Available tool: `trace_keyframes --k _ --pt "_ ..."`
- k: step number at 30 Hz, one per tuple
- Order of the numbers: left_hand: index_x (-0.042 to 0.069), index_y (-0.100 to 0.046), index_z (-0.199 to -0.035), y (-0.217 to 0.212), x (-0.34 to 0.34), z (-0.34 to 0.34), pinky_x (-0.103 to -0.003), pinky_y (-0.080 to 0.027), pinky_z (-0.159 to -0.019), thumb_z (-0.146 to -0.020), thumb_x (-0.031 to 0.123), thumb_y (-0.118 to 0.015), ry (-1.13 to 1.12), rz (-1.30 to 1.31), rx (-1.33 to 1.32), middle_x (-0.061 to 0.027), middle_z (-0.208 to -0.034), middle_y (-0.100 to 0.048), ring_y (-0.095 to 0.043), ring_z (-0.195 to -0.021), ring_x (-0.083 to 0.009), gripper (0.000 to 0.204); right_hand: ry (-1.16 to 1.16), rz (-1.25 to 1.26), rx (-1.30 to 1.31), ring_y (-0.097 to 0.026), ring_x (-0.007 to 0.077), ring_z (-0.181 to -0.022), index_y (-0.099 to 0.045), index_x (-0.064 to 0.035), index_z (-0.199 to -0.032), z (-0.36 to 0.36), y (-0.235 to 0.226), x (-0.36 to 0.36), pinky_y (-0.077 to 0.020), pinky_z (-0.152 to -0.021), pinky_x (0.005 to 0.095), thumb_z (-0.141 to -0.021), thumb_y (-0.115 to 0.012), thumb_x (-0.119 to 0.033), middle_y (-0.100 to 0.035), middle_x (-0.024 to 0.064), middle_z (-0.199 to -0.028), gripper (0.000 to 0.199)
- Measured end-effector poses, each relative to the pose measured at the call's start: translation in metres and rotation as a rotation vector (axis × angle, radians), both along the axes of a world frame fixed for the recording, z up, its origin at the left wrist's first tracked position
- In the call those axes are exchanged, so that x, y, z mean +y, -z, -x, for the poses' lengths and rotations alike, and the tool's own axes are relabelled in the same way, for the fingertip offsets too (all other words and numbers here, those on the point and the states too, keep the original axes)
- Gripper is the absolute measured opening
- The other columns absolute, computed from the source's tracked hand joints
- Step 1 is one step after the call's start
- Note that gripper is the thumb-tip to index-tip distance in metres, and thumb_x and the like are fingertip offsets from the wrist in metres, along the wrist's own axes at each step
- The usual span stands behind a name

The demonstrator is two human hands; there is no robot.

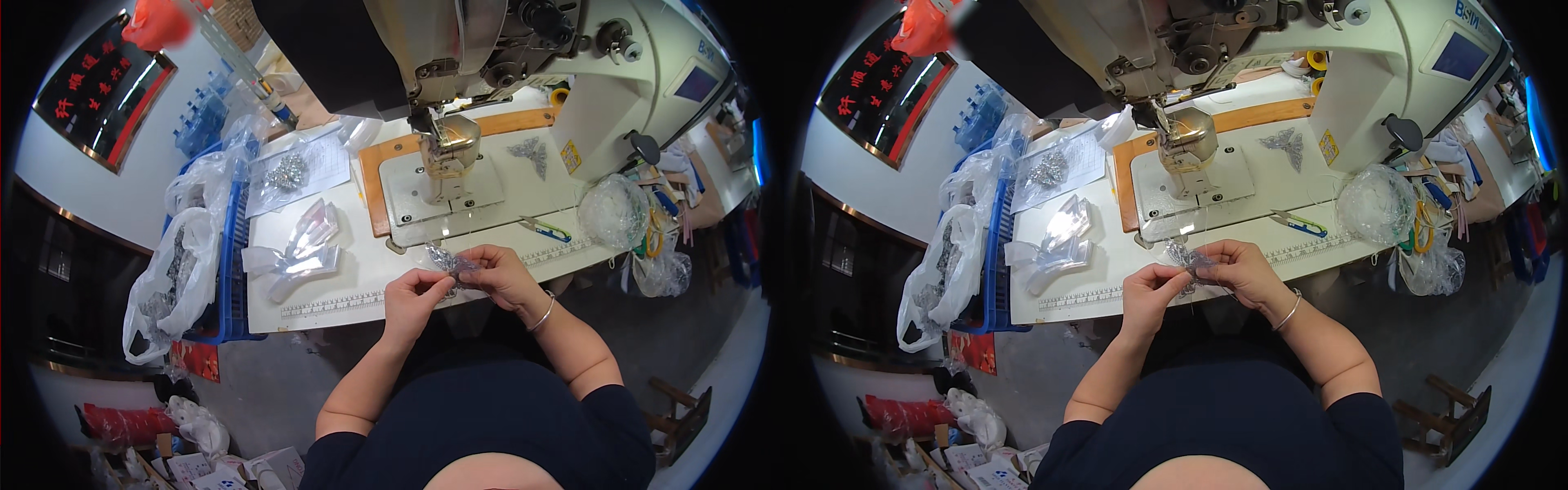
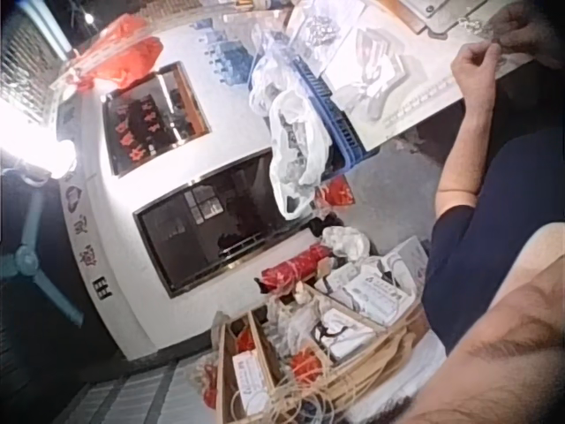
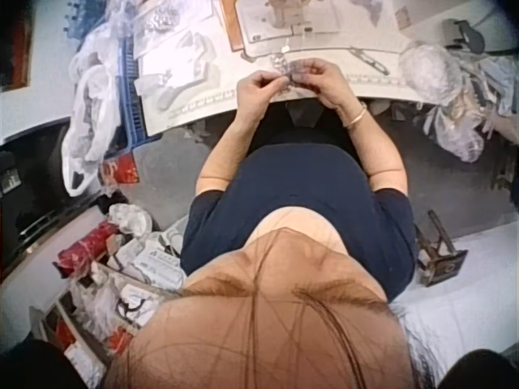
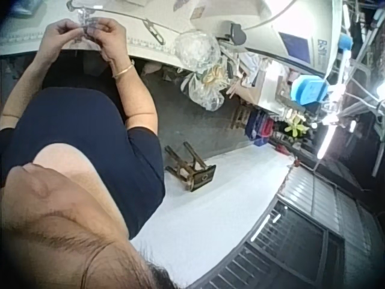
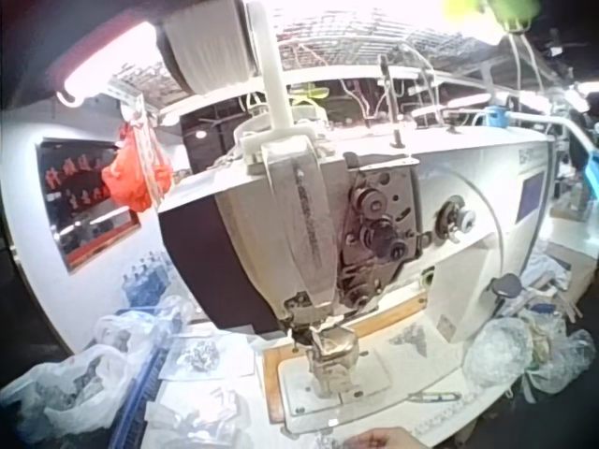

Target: The person handles small, shiny, star-shaped decorations, placing them under the needle of a sewing machine to stitch them. They repeatedly pick up the items, align them, and operate the machine to secure the decorations.

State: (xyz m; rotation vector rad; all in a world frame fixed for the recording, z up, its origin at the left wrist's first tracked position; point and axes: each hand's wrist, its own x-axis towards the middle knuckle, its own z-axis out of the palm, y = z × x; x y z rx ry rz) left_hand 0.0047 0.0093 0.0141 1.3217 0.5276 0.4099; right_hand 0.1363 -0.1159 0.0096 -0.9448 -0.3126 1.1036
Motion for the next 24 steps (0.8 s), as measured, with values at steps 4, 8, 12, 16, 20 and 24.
trace_keyframes --k 4,8,12,16,20,24 --pt "-0.002 -0.064 -0.084 -0.0053 -0.0025 0.0007 -0.020 -0.048 -0.065 -0.077 0.003 -0.070 -0.010 -0.033 0.036 -0.0057 -0.078 -0.065 -0.059 -0.070 -0.0074 0.011 -0.005 -0.036 0.003 -0.064 0.0164 -0.085 -0.058 0.0070 -0.104 0.0006 0.0043 -0.0012 -0.0529 -0.078 0.0260 -0.077 -0.064 0.007 -0.064 0.0131 -0.095 0.027" --pt "-0.002 -0.063 -0.083 -0.0061 -0.0023 0.0013 -0.020 -0.048 -0.065 -0.077 -0.001 -0.069 0.005 -0.051 0.043 -0.0063 -0.079 -0.065 -0.058 -0.070 -0.0074 0.009 -0.008 -0.065 0.002 -0.064 0.0165 -0.086 -0.058 0.0068 -0.104 0.0020 0.0045 -0.0024 -0.0528 -0.079 0.0260 -0.077 -0.064 0.006 -0.064 0.0129 -0.095 0.027" --pt "-0.003 -0.063 -0.083 -0.0062 -0.0006 0.0009 -0.019 -0.048 -0.064 -0.077 -0.001 -0.069 0.029 -0.113 0.050 -0.0068 -0.078 -0.065 -0.059 -0.069 -0.0077 0.009 -0.005 -0.065 -0.013 -0.064 0.0164 -0.086 -0.058 0.0066 -0.104 0.0013 0.0071 -0.0033 -0.0527 -0.079 0.0264 -0.078 -0.065 0.005 -0.064 0.0128 -0.095 0.027" --pt "-0.003 -0.063 -0.083 -0.0046 0.0010 0.0004 -0.019 -0.048 -0.064 -0.077 -0.001 -0.069 0.038 -0.142 0.037 -0.0073 -0.078 -0.065 -0.059 -0.069 -0.0081 0.009 0.022 -0.085 -0.010 -0.064 0.0164 -0.086 -0.058 0.0067 -0.103 0.0018 0.0105 -0.0027 -0.0527 -0.080 0.0266 -0.078 -0.065 0.004 -0.064 0.0128 -0.095 0.026" --pt "-0.003 -0.063 -0.082 -0.0073 0.0007 -0.0009 -0.020 -0.048 -0.064 -0.077 0.000 -0.069 0.039 -0.131 0.058 -0.0072 -0.078 -0.065 -0.058 -0.069 -0.0079 0.009 0.026 -0.089 -0.012 -0.064 0.0167 -0.086 -0.058 0.0069 -0.102 0.0025 0.0092 -0.0036 -0.0527 -0.080 0.0269 -0.079 -0.065 0.004 -0.064 0.0127 -0.095 0.025" --pt "-0.001 -0.060 -0.079 0.0003 0.0008 -0.0025 -0.019 -0.047 -0.063 -0.076 0.000 -0.069 0.040 -0.143 0.072 -0.0056 -0.077 -0.063 -0.057 -0.068 -0.0069 0.009 0.030 -0.093 -0.014 -0.064 0.0169 -0.087 -0.058 0.0064 -0.102 0.0042 0.0112 -0.0049 -0.0527 -0.080 0.0273 -0.079 -0.064 0.005 -0.064 0.0125 -0.095 0.024"
